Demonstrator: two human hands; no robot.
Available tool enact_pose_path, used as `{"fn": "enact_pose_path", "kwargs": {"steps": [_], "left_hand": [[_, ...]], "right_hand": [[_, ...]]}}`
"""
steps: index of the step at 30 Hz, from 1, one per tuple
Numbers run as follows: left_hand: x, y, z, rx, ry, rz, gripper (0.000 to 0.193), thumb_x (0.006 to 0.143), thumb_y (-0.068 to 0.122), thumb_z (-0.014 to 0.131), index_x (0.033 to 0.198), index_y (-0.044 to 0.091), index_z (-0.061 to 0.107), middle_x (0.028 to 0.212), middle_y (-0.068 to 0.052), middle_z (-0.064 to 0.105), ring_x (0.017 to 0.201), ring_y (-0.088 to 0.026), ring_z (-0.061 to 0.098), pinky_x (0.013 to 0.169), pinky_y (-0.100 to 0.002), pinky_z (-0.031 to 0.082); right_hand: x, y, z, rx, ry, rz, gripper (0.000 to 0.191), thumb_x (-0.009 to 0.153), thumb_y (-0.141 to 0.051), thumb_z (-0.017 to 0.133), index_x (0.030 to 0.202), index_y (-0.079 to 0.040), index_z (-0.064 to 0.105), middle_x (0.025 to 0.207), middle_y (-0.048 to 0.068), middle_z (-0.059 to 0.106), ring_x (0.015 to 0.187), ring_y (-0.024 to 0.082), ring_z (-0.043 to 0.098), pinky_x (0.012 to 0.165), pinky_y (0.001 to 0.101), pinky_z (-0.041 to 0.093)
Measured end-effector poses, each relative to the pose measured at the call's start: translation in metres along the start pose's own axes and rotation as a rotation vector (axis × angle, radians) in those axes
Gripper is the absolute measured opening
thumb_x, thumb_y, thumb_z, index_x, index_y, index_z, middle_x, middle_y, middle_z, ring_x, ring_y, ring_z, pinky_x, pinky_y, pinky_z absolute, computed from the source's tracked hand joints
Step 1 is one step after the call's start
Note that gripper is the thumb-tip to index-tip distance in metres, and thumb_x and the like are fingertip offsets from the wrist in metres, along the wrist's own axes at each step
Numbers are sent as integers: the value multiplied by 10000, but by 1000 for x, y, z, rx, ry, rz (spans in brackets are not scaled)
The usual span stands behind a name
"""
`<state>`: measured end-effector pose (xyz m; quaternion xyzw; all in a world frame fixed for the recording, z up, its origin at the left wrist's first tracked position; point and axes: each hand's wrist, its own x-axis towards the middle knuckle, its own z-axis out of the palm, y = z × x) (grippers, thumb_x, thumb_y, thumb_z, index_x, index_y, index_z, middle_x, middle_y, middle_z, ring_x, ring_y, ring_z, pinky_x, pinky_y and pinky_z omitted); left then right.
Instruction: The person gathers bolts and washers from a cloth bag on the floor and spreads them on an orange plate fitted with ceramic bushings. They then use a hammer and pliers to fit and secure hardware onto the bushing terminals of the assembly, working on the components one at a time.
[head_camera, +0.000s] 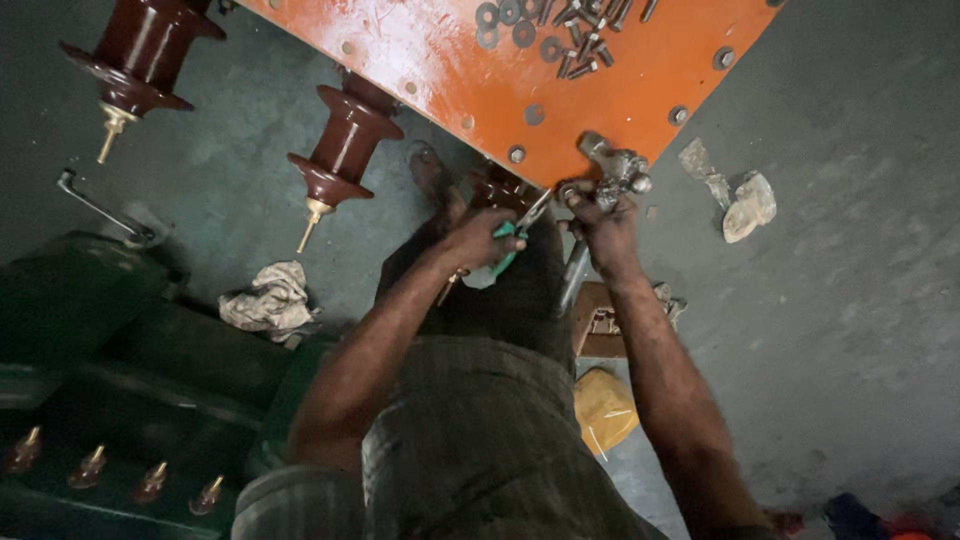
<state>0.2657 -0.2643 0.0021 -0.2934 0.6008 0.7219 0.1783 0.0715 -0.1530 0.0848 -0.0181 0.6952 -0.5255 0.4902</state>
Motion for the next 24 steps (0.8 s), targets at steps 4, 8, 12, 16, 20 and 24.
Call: {"fn": "enact_pose_path", "kwargs": {"steps": [4,8,12,16,20,24], "left_hand": [[2,5,-6,-80,-40,-59,454,862,292,767,1235,64,646,979,-197,682,895,-350,702,804,-482,545],[-1,10,-15,227,17,210,444,846,287,812,1184,30,685,1095,-178,707,1072,-324,651,927,-465,505],[-8,15,-23,328,-26,156,426,846,287,823,1198,75,712,1112,-164,716,1123,-328,620,998,-618,287],[-8,22,-20,10,-98,61,421,874,280,781,1204,51,655,923,-117,687,810,-243,665,712,-422,546],[5,27,-14,-140,-129,-49,410,894,258,754,1229,66,619,765,-56,626,585,-144,591,524,-347,499],[21,18,-10,-79,-130,8,355,904,251,761,1170,45,646,806,-86,656,658,-158,627,576,-348,519]], "right_hand": [[0,-2,4,-78,34,7,124,957,-55,684,1065,-7,721,944,55,739,702,115,652,570,269,574],[0,-2,11,-88,74,18,192,963,-78,724,1142,-8,709,959,49,732,728,108,662,581,256,576],[2,0,13,-121,133,0,331,930,-71,742,1249,-48,656,969,12,685,730,96,644,572,262,581],[5,7,8,-25,109,8,290,943,-44,702,1225,-25,637,1046,34,673,823,113,685,638,285,629],[7,14,4,58,122,45,300,935,-10,710,1227,-12,640,981,78,669,700,133,630,637,312,621],[6,15,3,8,114,20,295,938,-18,719,1222,-9,638,938,52,651,661,118,614,649,319,626]]}}
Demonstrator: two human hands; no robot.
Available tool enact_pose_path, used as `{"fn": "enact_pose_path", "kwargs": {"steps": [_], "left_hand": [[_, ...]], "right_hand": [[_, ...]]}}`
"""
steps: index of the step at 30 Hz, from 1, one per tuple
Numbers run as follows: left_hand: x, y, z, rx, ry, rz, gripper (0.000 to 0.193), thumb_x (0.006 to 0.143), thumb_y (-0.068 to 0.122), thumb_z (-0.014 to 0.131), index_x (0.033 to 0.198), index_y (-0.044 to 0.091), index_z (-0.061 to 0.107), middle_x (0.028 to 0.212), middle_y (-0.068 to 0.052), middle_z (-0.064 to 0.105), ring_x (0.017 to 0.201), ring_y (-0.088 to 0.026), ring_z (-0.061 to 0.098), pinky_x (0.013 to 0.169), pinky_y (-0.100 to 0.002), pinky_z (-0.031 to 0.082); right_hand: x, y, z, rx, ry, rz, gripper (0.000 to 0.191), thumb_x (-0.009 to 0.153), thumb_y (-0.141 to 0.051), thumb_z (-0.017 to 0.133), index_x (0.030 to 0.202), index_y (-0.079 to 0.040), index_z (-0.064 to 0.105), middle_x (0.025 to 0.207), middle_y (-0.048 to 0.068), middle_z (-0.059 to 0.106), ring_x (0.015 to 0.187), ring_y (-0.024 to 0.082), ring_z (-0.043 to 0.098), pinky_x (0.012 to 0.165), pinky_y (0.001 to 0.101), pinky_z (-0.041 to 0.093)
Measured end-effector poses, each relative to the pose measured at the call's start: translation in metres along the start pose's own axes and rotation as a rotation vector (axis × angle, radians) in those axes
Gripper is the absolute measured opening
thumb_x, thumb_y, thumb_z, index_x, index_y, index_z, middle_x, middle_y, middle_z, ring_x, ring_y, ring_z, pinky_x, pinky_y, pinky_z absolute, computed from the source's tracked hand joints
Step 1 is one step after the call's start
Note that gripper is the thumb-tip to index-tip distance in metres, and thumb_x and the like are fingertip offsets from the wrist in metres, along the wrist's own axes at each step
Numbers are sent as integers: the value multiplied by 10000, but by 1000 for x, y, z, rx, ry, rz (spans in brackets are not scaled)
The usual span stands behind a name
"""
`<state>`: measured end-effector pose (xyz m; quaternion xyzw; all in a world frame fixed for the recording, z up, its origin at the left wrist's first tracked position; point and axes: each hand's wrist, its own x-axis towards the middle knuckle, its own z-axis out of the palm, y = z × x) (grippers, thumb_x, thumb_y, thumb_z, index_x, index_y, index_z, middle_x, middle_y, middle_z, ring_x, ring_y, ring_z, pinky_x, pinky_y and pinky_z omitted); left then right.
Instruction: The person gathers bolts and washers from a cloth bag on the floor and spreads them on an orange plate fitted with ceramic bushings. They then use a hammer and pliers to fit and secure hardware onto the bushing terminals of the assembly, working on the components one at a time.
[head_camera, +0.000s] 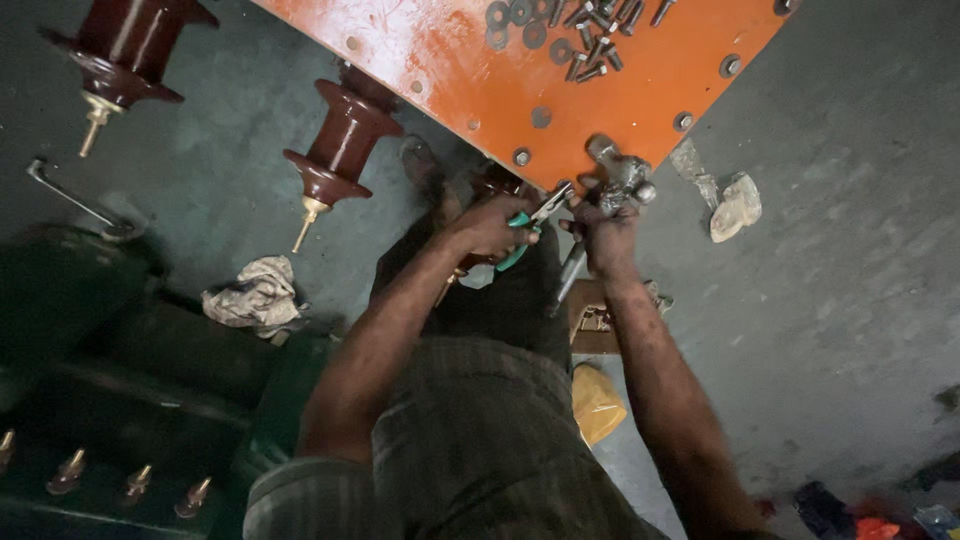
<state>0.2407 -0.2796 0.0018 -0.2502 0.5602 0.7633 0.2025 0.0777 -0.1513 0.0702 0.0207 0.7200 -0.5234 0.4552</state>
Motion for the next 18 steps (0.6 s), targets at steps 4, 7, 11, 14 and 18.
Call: {"fn": "enact_pose_path", "kwargs": {"steps": [4,7,11,14,18], "left_hand": [[10,-21,3,143,13,281,320,937,199,794,1185,39,669,933,-109,721,841,-163,671,710,-340,543],[16,-35,9,-184,-104,6,507,922,153,734,1377,107,515,1063,-68,687,887,-185,696,718,-352,581],[17,-46,19,-407,-242,-118,671,920,69,664,1545,86,421,1127,-106,661,947,-238,713,723,-398,609],[15,-47,26,-532,-289,-116,790,876,97,700,1566,142,319,1203,-91,627,1006,-221,688,787,-399,634],[15,-37,31,-546,-249,-90,762,914,242,674,1587,106,343,1298,-83,615,1144,-222,656,821,-409,647]], "right_hand": [[-2,-4,2,-31,12,-15,281,929,-31,729,1193,-11,636,961,65,692,614,125,593,621,317,606],[-4,-7,5,-29,17,-29,283,916,-36,724,1180,-43,621,1018,22,685,678,103,639,607,296,598],[-4,-6,7,-27,39,-26,216,948,-48,741,1138,-36,640,937,32,689,649,113,604,589,289,585],[-3,-4,6,-8,37,-55,176,966,-37,750,1109,-23,648,953,34,687,746,120,656,592,283,554],[-3,-1,5,-16,70,-7,141,959,-41,735,1086,-22,677,926,59,709,721,141,661,558,277,529]]}}
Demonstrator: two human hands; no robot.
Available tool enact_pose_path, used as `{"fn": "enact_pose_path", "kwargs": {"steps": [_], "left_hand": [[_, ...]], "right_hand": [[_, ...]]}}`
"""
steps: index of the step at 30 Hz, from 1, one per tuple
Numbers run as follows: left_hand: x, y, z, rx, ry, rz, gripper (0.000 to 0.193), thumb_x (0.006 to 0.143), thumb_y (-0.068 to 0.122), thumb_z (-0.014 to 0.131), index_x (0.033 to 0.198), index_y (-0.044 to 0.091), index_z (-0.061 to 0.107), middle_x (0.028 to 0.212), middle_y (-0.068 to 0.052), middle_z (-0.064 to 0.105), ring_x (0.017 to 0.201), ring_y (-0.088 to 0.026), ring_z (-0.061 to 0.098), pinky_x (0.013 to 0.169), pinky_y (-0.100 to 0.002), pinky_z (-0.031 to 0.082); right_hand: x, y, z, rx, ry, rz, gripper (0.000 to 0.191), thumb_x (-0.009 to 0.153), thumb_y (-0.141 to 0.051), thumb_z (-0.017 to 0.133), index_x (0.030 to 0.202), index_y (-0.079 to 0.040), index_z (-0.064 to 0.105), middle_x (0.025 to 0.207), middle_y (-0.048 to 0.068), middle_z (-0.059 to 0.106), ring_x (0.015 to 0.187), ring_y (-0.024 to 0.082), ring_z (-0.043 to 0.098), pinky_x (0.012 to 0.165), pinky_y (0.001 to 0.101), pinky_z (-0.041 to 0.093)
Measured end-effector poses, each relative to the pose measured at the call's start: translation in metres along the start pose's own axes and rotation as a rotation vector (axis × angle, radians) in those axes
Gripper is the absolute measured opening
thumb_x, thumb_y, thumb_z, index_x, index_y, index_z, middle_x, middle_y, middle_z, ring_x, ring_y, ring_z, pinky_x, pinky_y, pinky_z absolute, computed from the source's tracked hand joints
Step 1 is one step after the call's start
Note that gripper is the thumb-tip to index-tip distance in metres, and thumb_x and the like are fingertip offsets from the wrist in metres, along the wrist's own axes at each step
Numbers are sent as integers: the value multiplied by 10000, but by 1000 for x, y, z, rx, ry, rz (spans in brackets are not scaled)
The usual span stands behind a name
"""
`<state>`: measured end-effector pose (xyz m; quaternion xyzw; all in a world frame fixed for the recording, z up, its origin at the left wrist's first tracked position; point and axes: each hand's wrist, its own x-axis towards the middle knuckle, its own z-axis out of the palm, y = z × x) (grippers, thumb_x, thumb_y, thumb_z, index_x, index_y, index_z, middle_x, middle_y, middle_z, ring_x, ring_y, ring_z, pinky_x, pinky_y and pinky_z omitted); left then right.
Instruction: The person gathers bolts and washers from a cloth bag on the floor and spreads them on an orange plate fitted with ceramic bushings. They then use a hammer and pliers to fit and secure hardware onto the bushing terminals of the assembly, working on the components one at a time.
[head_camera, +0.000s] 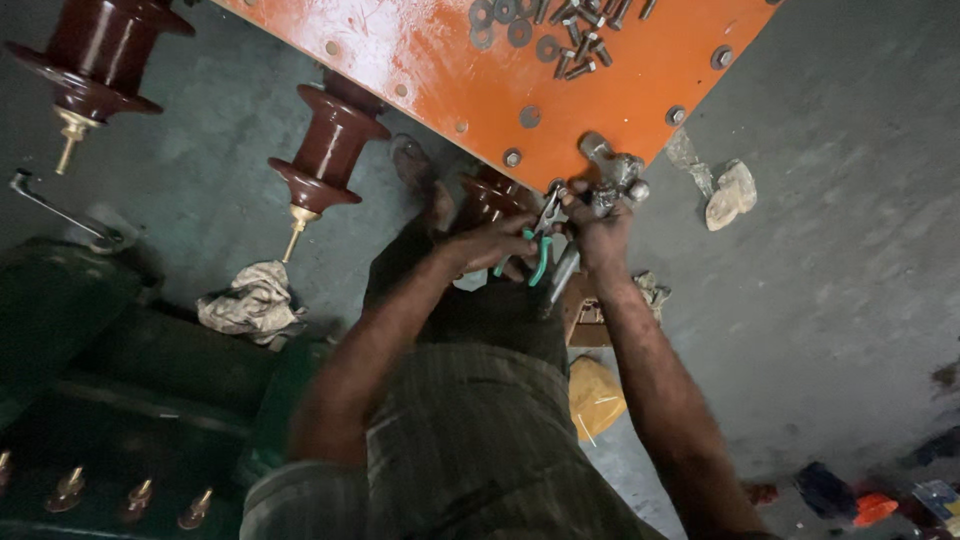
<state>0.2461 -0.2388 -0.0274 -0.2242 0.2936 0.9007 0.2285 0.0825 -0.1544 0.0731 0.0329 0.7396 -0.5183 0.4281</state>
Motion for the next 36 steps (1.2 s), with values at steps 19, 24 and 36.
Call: {"fn": "enact_pose_path", "kwargs": {"steps": [19,24,36], "left_hand": [[-14,10,8,-99,-27,14,539,1000,401,582,1441,110,474,1089,-117,697,974,-252,716,661,-448,649],[-9,17,0,-61,-31,-30,519,999,424,594,1401,103,527,1098,-116,717,975,-257,736,680,-450,661],[-9,25,-6,47,29,-64,551,965,478,611,1373,114,540,1060,-104,728,916,-220,703,640,-429,643]], "right_hand": [[-5,-8,6,-2,-4,13,98,955,-57,704,1033,1,692,926,74,725,768,178,711,652,325,634],[-3,-2,-1,-9,-6,4,81,942,-62,716,999,-19,678,891,72,707,702,160,675,588,311,596],[-51,-13,-27,-283,-43,-132,504,1035,-303,641,1406,9,499,961,72,584,787,120,591,654,304,571]]}}
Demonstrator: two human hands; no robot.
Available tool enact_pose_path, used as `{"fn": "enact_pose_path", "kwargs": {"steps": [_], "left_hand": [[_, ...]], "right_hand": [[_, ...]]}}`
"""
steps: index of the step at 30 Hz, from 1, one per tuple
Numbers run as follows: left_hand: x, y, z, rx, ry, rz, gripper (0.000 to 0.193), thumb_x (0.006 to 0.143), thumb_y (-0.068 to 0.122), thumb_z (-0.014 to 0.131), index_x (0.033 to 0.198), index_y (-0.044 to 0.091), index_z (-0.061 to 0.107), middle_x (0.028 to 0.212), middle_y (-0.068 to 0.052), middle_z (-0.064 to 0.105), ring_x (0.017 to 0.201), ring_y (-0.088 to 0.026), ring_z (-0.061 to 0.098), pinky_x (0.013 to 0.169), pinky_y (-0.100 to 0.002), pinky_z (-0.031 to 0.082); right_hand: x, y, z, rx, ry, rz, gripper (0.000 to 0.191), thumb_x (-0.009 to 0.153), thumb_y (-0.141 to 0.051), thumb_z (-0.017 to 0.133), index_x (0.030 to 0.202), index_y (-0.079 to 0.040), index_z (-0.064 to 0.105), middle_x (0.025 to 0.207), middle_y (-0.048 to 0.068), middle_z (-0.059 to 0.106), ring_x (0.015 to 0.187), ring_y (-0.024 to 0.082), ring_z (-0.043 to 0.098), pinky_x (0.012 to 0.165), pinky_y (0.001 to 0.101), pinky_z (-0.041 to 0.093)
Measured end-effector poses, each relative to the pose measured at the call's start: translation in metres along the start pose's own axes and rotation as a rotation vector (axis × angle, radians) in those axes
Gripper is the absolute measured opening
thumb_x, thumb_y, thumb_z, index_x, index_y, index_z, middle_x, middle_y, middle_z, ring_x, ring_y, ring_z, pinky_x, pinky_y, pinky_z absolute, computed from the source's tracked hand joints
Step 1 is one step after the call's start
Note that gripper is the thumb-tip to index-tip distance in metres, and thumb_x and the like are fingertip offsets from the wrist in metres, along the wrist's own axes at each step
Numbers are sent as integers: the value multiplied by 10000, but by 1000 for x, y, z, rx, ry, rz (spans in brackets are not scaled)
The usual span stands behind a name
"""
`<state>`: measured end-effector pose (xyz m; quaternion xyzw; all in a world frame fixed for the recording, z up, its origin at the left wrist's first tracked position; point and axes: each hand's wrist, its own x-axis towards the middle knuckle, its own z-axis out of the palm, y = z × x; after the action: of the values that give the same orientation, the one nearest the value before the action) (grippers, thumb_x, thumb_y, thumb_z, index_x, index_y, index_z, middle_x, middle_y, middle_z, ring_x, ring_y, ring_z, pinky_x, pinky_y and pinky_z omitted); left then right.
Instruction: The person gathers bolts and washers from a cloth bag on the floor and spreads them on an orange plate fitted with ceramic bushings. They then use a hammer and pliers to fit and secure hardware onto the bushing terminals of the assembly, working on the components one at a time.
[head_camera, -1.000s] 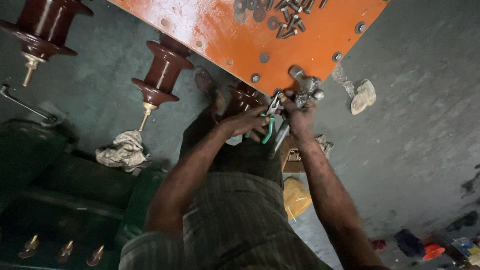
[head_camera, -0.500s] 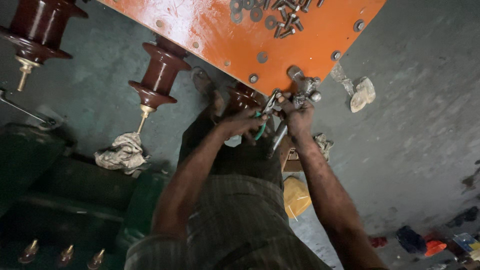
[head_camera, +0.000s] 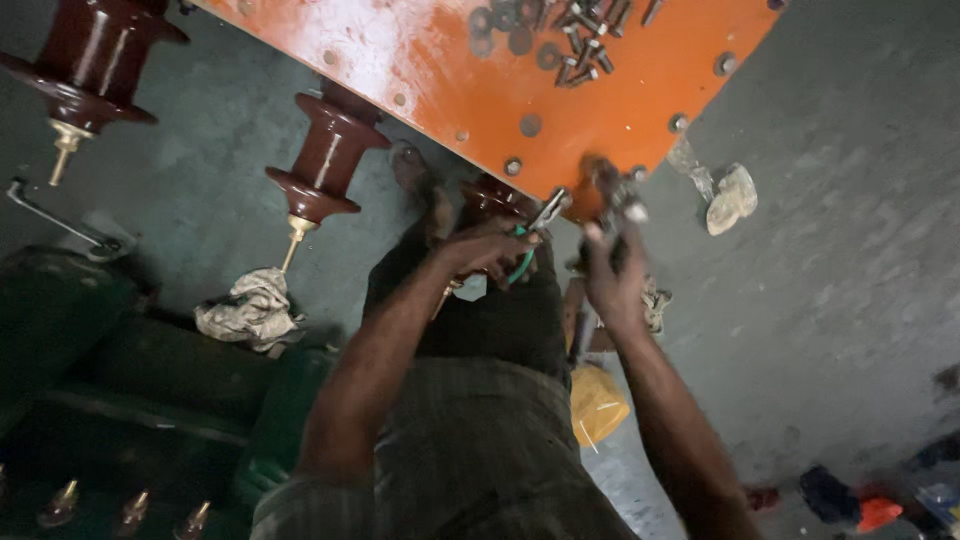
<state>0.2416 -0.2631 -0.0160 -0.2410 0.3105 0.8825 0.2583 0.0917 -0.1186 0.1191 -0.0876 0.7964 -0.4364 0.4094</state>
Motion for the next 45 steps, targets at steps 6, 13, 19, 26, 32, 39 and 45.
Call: {"fn": "enact_pose_path", "kwargs": {"steps": [6,13,19,26,32,39,45], "left_hand": [[-6,3,-1,-44,-37,7,521,943,485,619,1284,96,556,996,-112,728,841,-230,703,597,-405,614],[-7,7,-3,-3,-89,-28,531,957,527,569,1308,128,569,982,-63,718,859,-185,696,619,-380,632],[-5,1,-5,-22,-80,36,594,939,511,605,1349,85,550,988,-71,711,866,-199,695,600,-397,615],[0,-7,-7,65,-16,24,650,941,522,647,1407,112,450,1254,-47,569,1094,-232,642,719,-421,685],[3,-7,-6,-1,-32,-9,705,942,538,665,1343,-32,559,1120,-173,550,1059,-369,616,606,-484,656],[2,-4,-3,-77,-44,-3,674,912,506,664,1363,27,519,1197,-181,612,1039,-375,674,636,-478,660],[3,2,-4,-15,-27,-96,680,890,487,645,1399,68,479,1260,-173,590,1038,-376,655,634,-500,651]], "right_hand": [[-33,13,-19,-534,-89,-335,399,1071,-367,563,1130,26,593,886,133,635,771,223,613,674,435,509],[-61,-7,-26,-576,-73,-135,240,1024,-220,586,1012,12,643,763,159,666,655,316,653,610,437,524],[-74,-14,-39,-1152,-60,-898,303,1042,-285,456,1052,-41,636,891,191,694,848,338,672,786,482,542],[-28,8,-13,-807,-59,162,349,1060,-323,593,982,-3,708,769,152,672,711,198,656,717,368,527],[-53,51,-35,-480,-36,-465,377,1047,-286,556,1346,-57,570,931,132,672,802,231,647,715,408,534],[-18,24,-7,-617,-26,-102,384,1056,-309,600,1232,31,579,815,173,638,731,284,650,646,416,496],[-48,-10,-1,-421,-48,-441,367,1067,-301,525,1195,39,579,803,118,565,698,218,557,626,385,476]]}}
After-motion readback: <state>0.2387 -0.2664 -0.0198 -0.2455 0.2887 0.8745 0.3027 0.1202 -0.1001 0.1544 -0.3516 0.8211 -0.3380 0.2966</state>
